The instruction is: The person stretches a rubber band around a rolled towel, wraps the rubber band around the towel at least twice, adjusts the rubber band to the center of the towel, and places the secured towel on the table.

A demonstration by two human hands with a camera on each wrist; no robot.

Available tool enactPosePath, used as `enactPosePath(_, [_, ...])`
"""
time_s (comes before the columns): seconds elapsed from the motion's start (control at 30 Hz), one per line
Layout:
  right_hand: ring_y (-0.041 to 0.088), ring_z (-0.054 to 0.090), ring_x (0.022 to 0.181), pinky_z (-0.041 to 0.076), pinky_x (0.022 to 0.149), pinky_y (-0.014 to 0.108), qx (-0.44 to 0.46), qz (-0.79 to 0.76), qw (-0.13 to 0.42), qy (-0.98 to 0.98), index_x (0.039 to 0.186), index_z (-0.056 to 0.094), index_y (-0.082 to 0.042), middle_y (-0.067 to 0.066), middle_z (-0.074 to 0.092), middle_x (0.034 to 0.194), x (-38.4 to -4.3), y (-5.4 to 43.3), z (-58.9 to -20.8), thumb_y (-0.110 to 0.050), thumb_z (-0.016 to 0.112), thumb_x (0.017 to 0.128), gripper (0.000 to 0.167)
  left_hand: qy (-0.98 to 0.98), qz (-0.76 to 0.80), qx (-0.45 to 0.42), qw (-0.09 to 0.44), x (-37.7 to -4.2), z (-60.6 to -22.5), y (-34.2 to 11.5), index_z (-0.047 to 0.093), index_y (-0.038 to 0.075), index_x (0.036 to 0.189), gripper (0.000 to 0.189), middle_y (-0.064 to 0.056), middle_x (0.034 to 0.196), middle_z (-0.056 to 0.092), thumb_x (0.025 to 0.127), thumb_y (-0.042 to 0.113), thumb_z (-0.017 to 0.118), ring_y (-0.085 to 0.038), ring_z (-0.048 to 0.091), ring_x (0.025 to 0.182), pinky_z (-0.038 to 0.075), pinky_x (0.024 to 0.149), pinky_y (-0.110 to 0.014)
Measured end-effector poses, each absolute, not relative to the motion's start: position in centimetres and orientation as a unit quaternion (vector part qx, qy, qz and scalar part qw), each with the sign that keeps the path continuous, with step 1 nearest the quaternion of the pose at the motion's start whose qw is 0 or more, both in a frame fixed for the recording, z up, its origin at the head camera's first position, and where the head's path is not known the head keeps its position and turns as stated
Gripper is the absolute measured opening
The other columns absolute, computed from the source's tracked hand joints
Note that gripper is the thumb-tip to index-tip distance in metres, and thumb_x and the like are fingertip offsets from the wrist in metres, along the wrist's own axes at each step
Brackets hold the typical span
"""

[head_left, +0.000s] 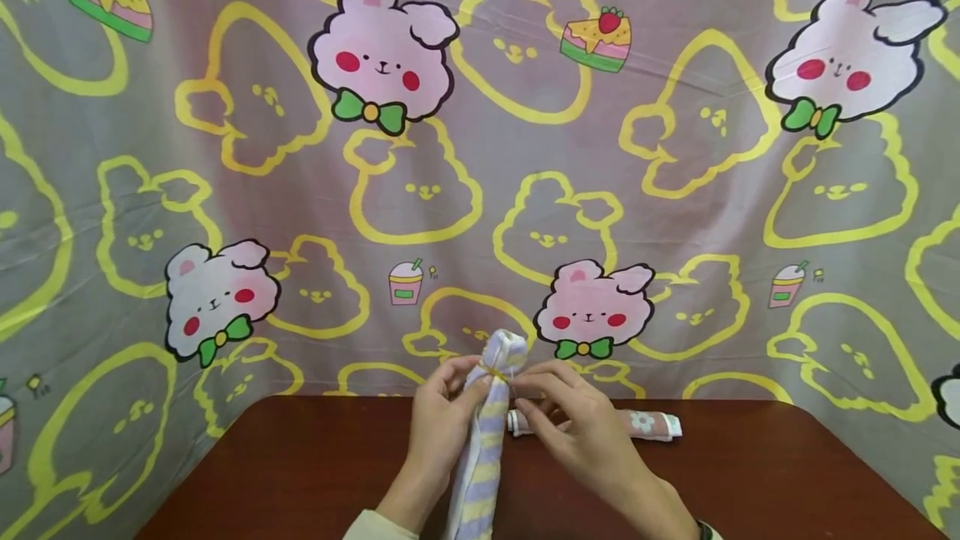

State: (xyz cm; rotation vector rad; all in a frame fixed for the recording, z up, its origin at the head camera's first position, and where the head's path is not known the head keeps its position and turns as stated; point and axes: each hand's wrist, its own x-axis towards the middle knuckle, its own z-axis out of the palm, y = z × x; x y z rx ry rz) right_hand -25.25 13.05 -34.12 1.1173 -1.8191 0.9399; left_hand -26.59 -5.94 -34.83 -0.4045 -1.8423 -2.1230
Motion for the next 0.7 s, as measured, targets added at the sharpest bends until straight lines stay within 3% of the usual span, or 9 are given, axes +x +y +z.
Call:
enactPosePath(0.33, [0.001,0.063,0.068,0.053,0.059,0.016,0.355,0.367,0.429,-0.745,0.101,0.073,-0.011,-0.004,0.065,0.097,-25.32,13.16,-33.98,0.004,0.086,0.085,0.025,-0.65,-0.73,-0.19,0.094,-26.33,-34.58,-5.75,0.073,-0.002,0.122,0.033,-0.009,0.109,0.075,0.101,0.023,0.071,-0.018,0.069,0.09,0.058,0.073,-0.031])
enactPosePath(0.7, [0.005,0.058,0.067,0.052,0.058,0.019,0.361,0.407,0.425,-0.723,0.102,0.071,-0.012,0.001,0.062,0.097,-24.94,12.7,-34.36,0.013,0.088,0.079,0.038,-0.622,-0.759,-0.185,0.047,-26.85,-34.68,-6.3,0.071,-0.004,0.11,0.027,-0.008,0.099,0.073,0.096,0.017,0.079,-0.02,0.071,0.088,0.06,0.074,-0.034])
